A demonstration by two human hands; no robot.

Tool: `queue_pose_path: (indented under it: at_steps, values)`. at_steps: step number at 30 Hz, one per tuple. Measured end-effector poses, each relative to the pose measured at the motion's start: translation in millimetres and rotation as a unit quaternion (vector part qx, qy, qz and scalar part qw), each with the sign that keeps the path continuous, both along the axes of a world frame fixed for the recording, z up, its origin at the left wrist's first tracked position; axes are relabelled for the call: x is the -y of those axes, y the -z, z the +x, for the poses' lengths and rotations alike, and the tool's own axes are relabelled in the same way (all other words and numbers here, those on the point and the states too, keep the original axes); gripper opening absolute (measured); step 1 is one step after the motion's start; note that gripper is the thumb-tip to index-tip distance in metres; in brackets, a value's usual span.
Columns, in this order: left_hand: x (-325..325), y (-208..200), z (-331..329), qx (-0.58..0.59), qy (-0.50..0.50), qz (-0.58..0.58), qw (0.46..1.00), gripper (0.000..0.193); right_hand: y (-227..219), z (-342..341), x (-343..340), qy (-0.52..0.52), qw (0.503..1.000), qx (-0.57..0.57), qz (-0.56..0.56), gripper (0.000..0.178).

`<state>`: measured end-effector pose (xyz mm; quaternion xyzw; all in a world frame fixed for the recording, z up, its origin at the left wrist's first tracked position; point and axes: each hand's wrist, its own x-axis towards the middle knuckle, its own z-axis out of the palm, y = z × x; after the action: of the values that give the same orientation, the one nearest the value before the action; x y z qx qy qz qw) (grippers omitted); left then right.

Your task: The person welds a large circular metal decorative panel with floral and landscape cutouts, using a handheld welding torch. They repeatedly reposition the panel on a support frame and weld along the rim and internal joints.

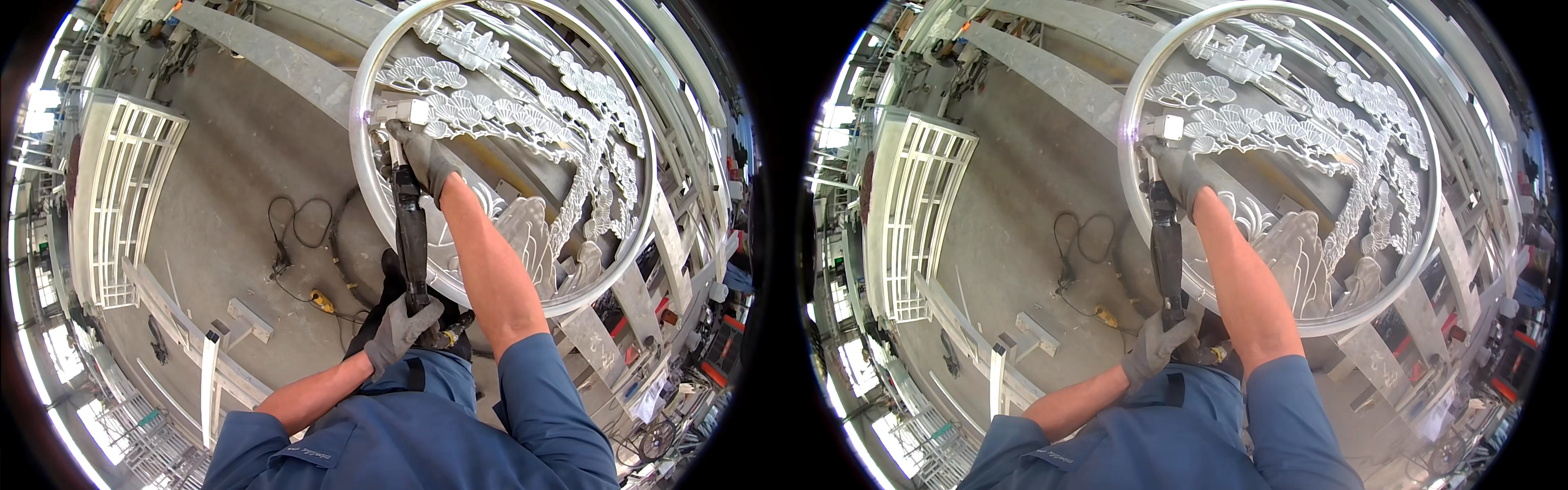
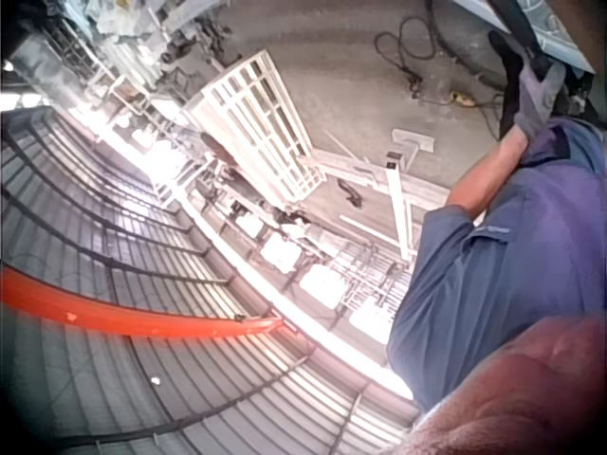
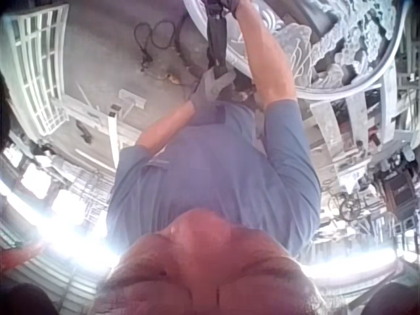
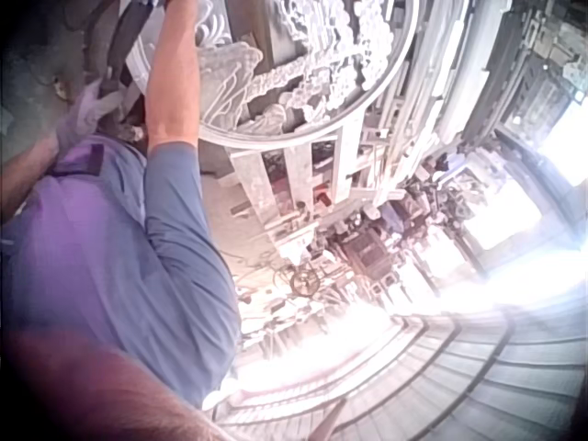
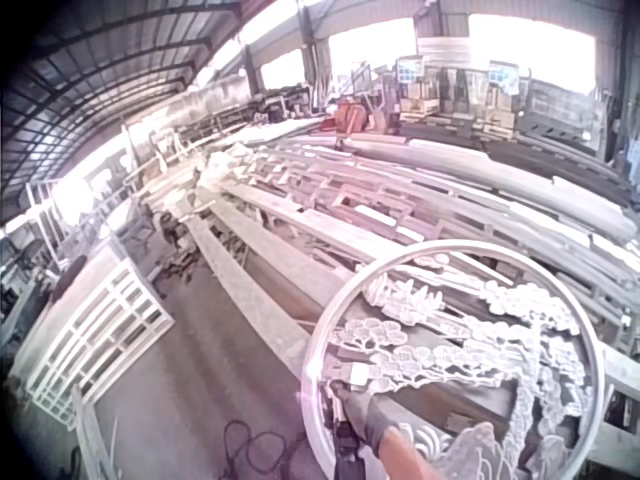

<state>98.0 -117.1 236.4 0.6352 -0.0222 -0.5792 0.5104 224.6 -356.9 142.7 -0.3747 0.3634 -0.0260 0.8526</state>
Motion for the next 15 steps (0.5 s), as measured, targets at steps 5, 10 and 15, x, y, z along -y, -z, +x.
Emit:
queue_pose_path:
  at_steps: [5,10,15]
  values:
    - [-1.5,-1.2,-2.5,0.017,0.041,0.018,0.999,0.038,-0.9,-1.9,-0.6,-0.014,1.0,0.008,0.005,0.029]
    - [1.3,-6.4,-10.3,0.006,0.046,0.031,0.998,0.034,-8.5,-14.4,0.5,-0.004,1.0,0.006,0.004,0.027]
    - [5.8,-1.8,-1.0,0.013,0.027,0.028,0.999,0.033,-21.1,-13.0,11.4,0.036,0.999,0.011,0.017,0.028]
